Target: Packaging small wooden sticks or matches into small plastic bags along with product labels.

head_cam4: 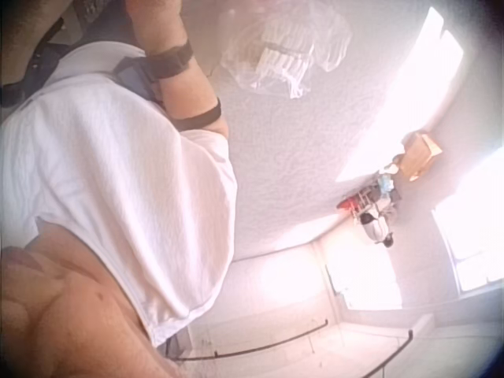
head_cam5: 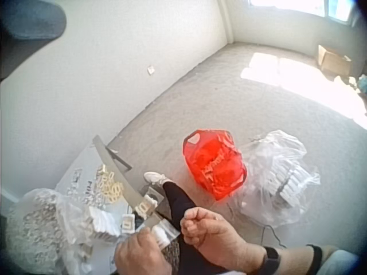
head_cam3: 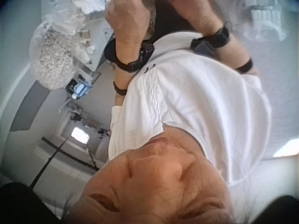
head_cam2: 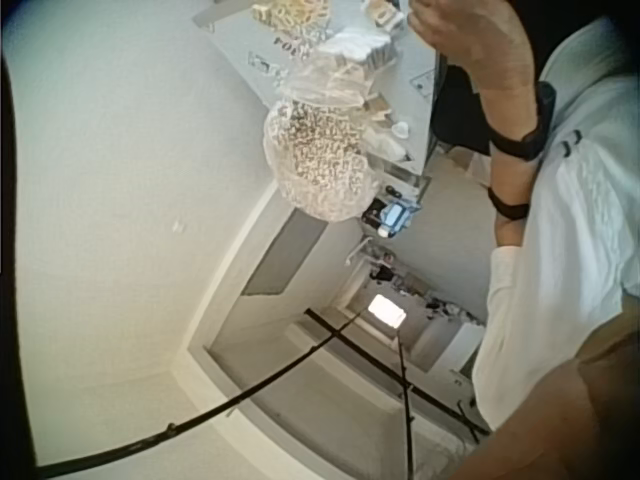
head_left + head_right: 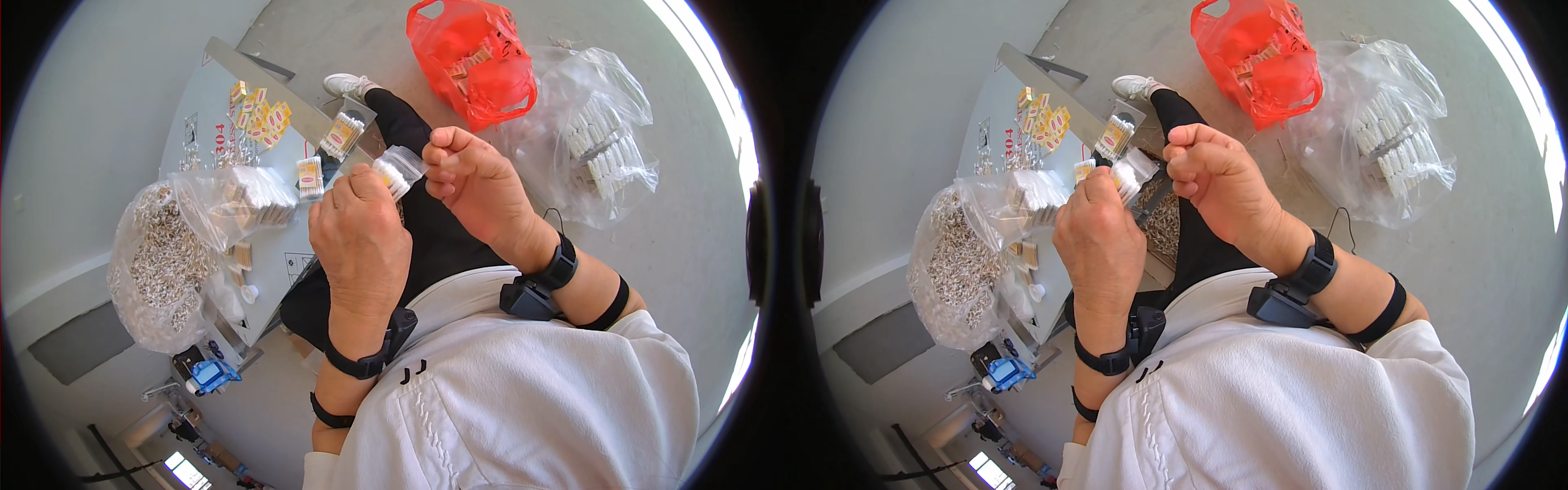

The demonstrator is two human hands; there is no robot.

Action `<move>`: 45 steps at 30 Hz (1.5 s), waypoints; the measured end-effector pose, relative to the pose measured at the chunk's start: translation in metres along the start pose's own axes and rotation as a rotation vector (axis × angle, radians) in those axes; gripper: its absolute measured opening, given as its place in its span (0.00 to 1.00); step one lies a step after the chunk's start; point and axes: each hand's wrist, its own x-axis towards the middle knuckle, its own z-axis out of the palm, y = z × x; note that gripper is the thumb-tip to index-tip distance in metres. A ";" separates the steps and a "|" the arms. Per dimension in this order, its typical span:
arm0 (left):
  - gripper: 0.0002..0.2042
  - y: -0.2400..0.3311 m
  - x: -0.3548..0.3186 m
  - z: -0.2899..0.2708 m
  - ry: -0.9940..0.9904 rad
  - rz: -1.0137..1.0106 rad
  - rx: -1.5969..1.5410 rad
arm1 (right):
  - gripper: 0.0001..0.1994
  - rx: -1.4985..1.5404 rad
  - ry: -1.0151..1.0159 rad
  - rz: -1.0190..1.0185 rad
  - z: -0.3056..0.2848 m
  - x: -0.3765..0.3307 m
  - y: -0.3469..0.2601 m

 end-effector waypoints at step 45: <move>0.05 0.000 -0.001 -0.002 -0.053 0.033 0.069 | 0.07 -0.692 -0.075 0.080 0.022 -0.005 -0.010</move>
